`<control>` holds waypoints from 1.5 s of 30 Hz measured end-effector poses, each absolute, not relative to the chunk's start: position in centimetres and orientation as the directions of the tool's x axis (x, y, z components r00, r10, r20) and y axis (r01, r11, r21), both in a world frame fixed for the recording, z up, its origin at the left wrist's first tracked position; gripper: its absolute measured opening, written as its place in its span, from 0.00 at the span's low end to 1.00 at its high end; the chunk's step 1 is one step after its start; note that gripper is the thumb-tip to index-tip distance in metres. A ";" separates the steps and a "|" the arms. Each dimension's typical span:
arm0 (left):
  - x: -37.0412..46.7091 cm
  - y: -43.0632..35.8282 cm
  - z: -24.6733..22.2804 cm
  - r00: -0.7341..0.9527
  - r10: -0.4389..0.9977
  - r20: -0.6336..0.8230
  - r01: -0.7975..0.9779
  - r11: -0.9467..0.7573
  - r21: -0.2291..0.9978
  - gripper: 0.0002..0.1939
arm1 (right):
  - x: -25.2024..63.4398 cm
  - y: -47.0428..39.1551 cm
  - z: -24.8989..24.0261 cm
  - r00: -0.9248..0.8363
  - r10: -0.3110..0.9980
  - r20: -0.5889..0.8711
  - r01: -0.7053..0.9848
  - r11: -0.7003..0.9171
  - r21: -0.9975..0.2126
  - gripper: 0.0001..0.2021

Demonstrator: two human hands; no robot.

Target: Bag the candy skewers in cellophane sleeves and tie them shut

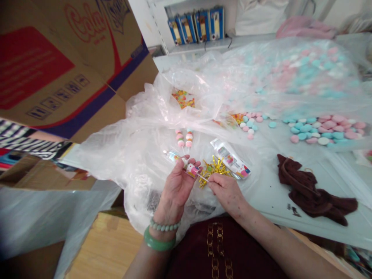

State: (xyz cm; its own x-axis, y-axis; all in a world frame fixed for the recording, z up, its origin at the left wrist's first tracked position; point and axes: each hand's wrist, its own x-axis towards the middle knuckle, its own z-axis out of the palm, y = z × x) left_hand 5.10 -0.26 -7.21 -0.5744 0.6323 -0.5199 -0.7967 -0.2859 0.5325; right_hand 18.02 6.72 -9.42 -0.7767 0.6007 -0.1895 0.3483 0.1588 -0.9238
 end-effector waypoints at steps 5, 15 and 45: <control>7.0 0.2 -7.4 -0.614 0.648 -0.449 -0.736 -0.266 0.623 0.11 | 17.2 6.0 -9.0 -0.759 0.651 0.021 0.332 0.415 -0.847 0.09; 7.1 -0.5 -8.1 -0.451 0.777 -0.440 -0.667 0.035 0.744 0.12 | 17.2 6.6 -10.1 -0.769 0.587 0.251 0.264 0.650 -0.712 0.19; 5.9 -1.7 -7.0 -0.464 0.810 -0.358 -0.723 -0.113 0.682 0.17 | 14.0 7.8 -7.6 -0.863 0.194 -0.466 0.200 -0.716 -0.669 0.10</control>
State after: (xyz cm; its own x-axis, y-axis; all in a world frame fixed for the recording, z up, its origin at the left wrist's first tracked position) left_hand 5.94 -1.68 -6.96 -0.4638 0.8104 -0.3579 -0.7228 -0.1125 0.6818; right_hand 13.95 7.77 -7.57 -0.8632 0.1936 -0.4662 0.2005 -0.7162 -0.6685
